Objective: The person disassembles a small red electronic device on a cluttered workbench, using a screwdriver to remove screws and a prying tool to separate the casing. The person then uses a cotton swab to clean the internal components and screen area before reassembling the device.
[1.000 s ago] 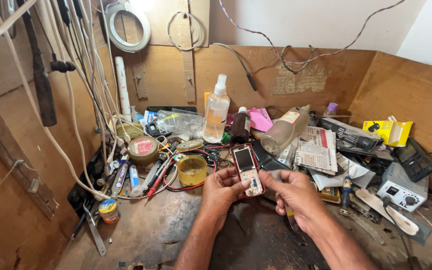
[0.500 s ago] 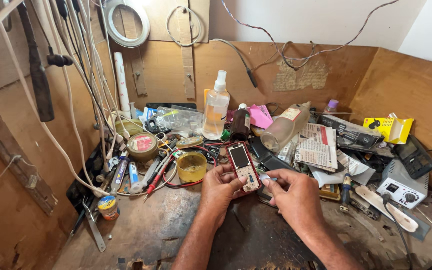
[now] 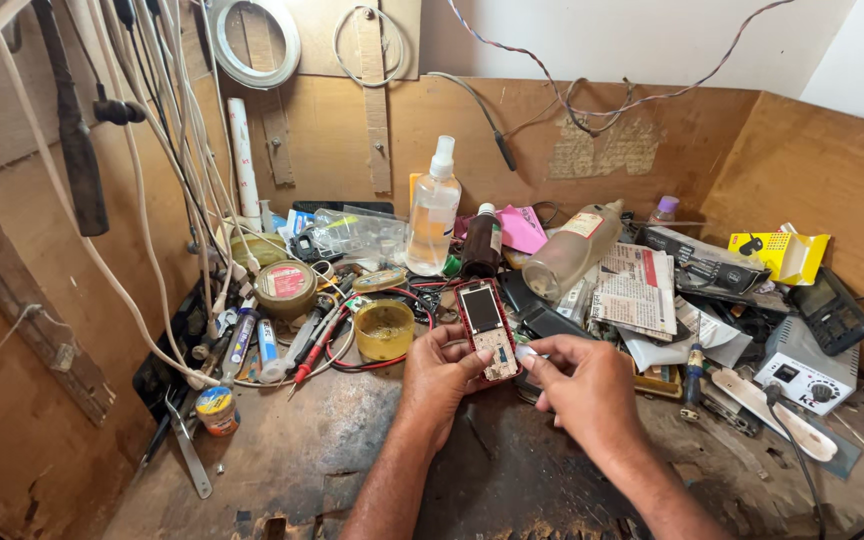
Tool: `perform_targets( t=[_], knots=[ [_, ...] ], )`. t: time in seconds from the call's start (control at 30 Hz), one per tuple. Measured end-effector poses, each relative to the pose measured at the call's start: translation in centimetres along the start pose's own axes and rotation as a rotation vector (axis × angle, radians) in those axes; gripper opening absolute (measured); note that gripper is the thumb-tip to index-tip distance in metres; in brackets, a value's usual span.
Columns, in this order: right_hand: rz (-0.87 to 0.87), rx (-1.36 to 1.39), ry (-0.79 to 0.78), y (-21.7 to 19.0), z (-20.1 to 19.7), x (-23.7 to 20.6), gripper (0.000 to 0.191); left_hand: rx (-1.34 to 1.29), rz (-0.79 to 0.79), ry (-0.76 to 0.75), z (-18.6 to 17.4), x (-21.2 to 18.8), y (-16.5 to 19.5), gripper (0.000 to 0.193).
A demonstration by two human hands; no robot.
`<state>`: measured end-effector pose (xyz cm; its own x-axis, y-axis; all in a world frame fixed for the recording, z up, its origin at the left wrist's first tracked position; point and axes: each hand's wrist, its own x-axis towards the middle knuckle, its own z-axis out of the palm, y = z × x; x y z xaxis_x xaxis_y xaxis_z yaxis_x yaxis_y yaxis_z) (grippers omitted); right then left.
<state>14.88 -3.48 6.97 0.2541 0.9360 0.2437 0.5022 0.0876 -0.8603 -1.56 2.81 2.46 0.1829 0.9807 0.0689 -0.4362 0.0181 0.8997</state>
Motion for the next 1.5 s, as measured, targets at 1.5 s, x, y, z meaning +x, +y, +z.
perform_targets(
  t=[1.5],
  knots=[
    [0.425,0.626,-0.178,0.9,-0.8,1.1,0.018,-0.114,0.01,-0.079,0.2,-0.2,0.5,0.04]
  ],
)
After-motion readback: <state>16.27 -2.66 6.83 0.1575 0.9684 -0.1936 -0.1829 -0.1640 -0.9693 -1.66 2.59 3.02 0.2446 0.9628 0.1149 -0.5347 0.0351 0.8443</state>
